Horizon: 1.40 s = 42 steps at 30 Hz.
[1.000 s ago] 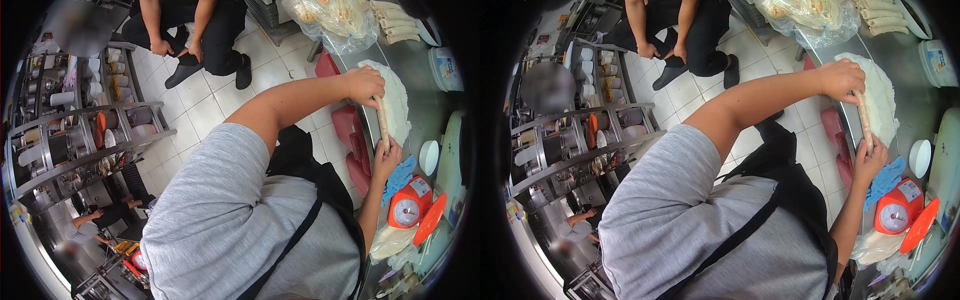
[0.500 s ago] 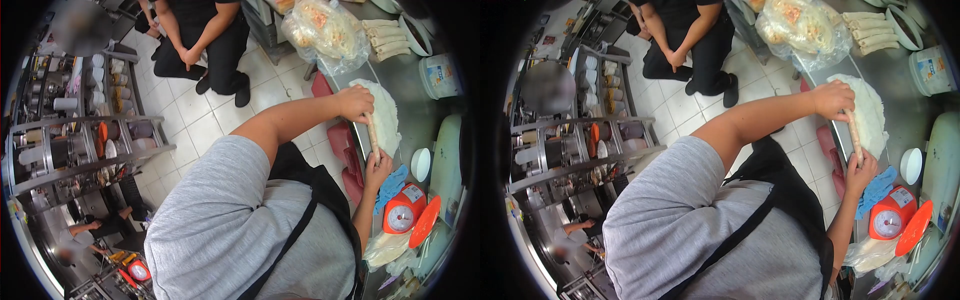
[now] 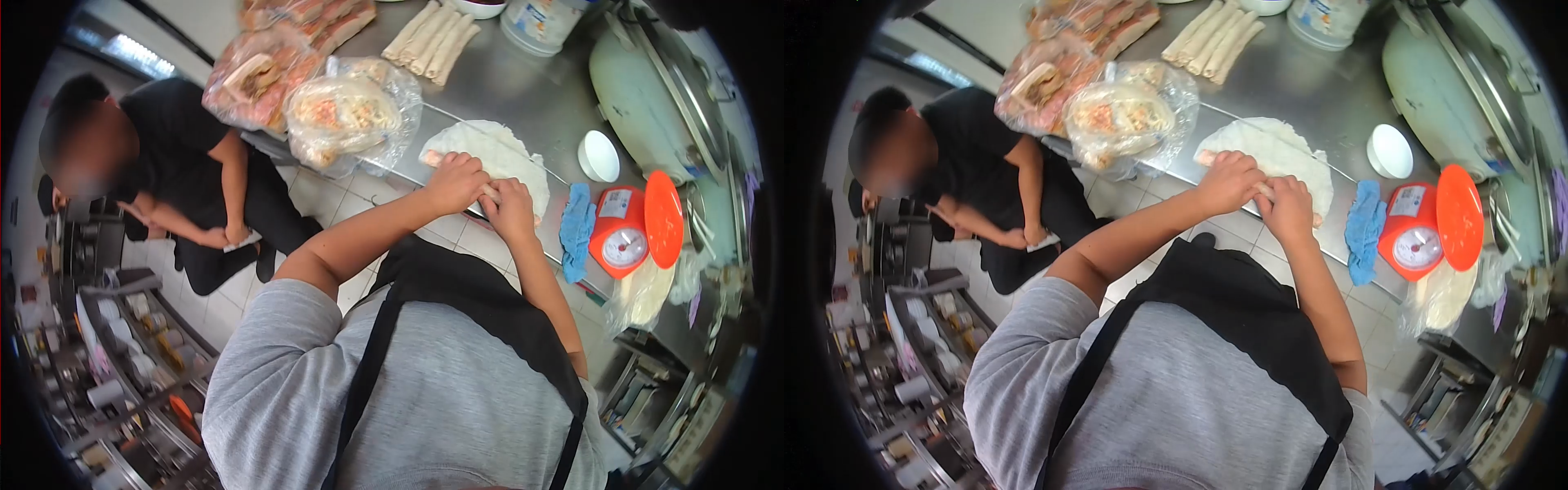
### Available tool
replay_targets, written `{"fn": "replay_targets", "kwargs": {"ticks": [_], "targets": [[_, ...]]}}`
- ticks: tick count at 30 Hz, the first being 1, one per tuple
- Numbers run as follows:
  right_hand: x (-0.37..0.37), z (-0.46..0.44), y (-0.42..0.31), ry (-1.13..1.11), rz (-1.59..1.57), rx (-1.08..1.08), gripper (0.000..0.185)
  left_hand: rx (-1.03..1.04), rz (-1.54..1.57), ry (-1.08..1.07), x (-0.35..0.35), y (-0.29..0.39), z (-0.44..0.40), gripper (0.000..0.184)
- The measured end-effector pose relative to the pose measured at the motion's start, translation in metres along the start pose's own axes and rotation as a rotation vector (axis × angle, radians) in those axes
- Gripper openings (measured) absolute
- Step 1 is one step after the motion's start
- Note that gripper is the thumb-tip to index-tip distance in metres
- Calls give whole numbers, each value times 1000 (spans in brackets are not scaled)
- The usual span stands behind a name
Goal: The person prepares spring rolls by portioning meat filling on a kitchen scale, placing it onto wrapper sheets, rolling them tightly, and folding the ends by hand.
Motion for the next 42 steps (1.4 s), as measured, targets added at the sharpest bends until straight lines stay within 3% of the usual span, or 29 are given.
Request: {"fn": "replay_targets", "kwargs": {"ticks": [11, 21, 24, 29, 32, 42], "targets": [[-41, 60, 38, 185, 52, 144, 24, -79, 150, -86, -31, -50, 12, 31], [-44, 51, 55, 152, 171, 315, 18, 15, 11, -121, -36, -60, -13, 18], [-45, 45, 40, 262, 216, 229, 23, 80, -24, -77, -35, -52, -18, 25], [-34, 28, 19, 197, 141, 93, 33, 240, 68, -49, -12, -9, -29, 35], [-29, 19, 17, 189, 138, 130, 34, 142, 97, -53, 2, -2, -33, 31], [-30, 8, 17, 123, 95, 141, 26, 118, 173, -115, 11, -9, -34, 20]]}}
Point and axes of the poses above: each hand's wrist, its own z-axis away from the middle knuckle, its own x-axis out of the palm, y = z × x, the point moved 4 cm from there along -z, towards the middle knuckle, and after that the axes turned 4 degrees about -z, right-handed, at the moved point
